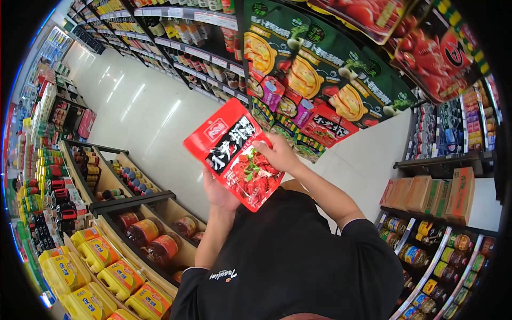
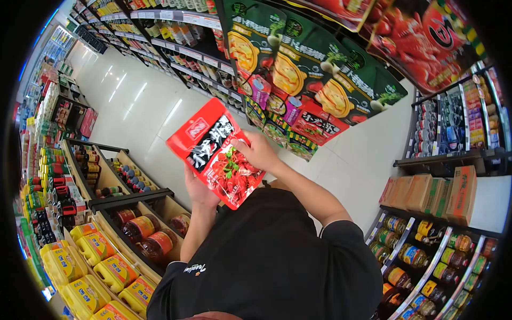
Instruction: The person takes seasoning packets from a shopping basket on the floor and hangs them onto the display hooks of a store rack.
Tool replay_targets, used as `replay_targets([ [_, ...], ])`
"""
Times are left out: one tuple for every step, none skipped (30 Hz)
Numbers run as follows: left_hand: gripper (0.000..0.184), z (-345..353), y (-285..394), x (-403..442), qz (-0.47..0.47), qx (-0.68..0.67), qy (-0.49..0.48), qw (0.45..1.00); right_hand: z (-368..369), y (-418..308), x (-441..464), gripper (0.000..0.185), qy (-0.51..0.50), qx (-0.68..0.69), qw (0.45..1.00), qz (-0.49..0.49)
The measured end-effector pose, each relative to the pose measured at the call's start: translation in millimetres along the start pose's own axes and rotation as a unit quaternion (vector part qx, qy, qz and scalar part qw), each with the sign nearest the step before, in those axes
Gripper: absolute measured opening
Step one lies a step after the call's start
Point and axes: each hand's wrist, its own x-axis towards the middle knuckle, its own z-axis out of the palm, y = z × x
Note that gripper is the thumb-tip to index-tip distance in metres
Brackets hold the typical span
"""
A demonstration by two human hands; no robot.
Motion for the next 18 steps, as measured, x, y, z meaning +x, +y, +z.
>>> replay_targets([
  [0.068, -9.0, -5.8, -1.2, -0.029, -0.023, -0.002, 0.999, 1.7, 7.5, -10.0, 0.034, 0.024, -0.005, 1.000, 0.001],
  [0.066, -16.7, -10.7, -2.7, -0.042, -0.025, 0.001, 0.999, 1.7, 13.9, -19.4, 0.031, 0.048, -0.011, 0.999, 0.002],
  [0.064, -19.3, -16.8, -2.9, -0.052, -0.009, 0.002, 0.999, 0.7, 17.9, -28.7, 0.030, 0.068, -0.001, 0.998, 0.004],
  [0.063, -20.8, -23.9, -4.4, -0.063, 0.007, 0.004, 0.998, -1.2, 21.4, -39.9, 0.029, 0.089, 0.010, 0.996, 0.007],
  [0.061, -24.9, -31.3, -8.2, -0.076, 0.022, 0.009, 0.997, -4.8, 24.2, -51.9, 0.029, 0.110, 0.021, 0.994, 0.014],
  [0.053, -41.2, -37.6, -9.5, -0.091, 0.116, 0.040, 0.988, -15.6, 19.3, -61.6, 0.029, 0.075, 0.037, 0.995, 0.051],
  [0.046, -43.4, -44.8, -5.4, -0.122, 0.151, 0.061, 0.979, -23.2, 17.5, -69.8, 0.028, 0.083, 0.043, 0.995, 0.044],
  [0.046, -47.6, -52.4, -1.7, -0.120, 0.181, 0.072, 0.973, -29.1, 15.9, -78.1, 0.028, 0.093, 0.047, 0.994, 0.035],
  [0.046, -47.7, -60.0, 1.2, -0.117, 0.211, 0.082, 0.967, -32.5, 14.8, -86.1, 0.028, 0.101, 0.052, 0.993, 0.027],
  [0.040, -43.2, -71.0, 5.9, -0.116, 0.198, 0.124, 0.965, -30.9, 12.4, -92.5, 0.029, 0.086, 0.155, 0.983, 0.053],
  [0.038, -46.4, -76.1, 10.9, -0.126, 0.185, 0.144, 0.964, -35.4, 8.1, -104.6, 0.030, 0.033, 0.126, 0.989, 0.065],
  [0.037, -54.1, -80.9, 16.1, -0.134, 0.172, 0.165, 0.962, -41.8, -16.5, -112.9, 0.032, -0.022, 0.098, 0.992, 0.078],
  [0.037, -58.1, -83.6, 19.3, -0.142, 0.158, 0.187, 0.959, -43.0, -32.9, -118.8, 0.039, -0.109, 0.109, 0.988, -0.016],
  [0.036, -51.8, -82.0, 17.8, -0.178, 0.049, -0.111, 0.977, -39.3, -53.5, -123.5, 0.045, -0.198, 0.144, 0.969, -0.023],
  [0.031, -85.8, -90.7, 48.2, -0.250, -0.025, -0.266, 0.931, -32.5, -59.5, -124.8, 0.053, -0.261, 0.067, 0.952, -0.147],
  [0.031, -83.6, -99.8, 61.4, -0.273, -0.089, -0.320, 0.903, -19.5, -66.6, -127.3, 0.058, -0.251, 0.021, 0.950, -0.187],
  [0.032, -79.2, -109.3, 70.0, -0.291, -0.151, -0.372, 0.869, -7.8, -71.4, -128.4, 0.063, -0.241, -0.025, 0.943, -0.228],
  [0.032, -68.5, -108.2, 72.2, -0.310, -0.134, -0.372, 0.865, -2.4, -72.3, -125.3, 0.063, -0.227, -0.101, 0.937, -0.247],
])
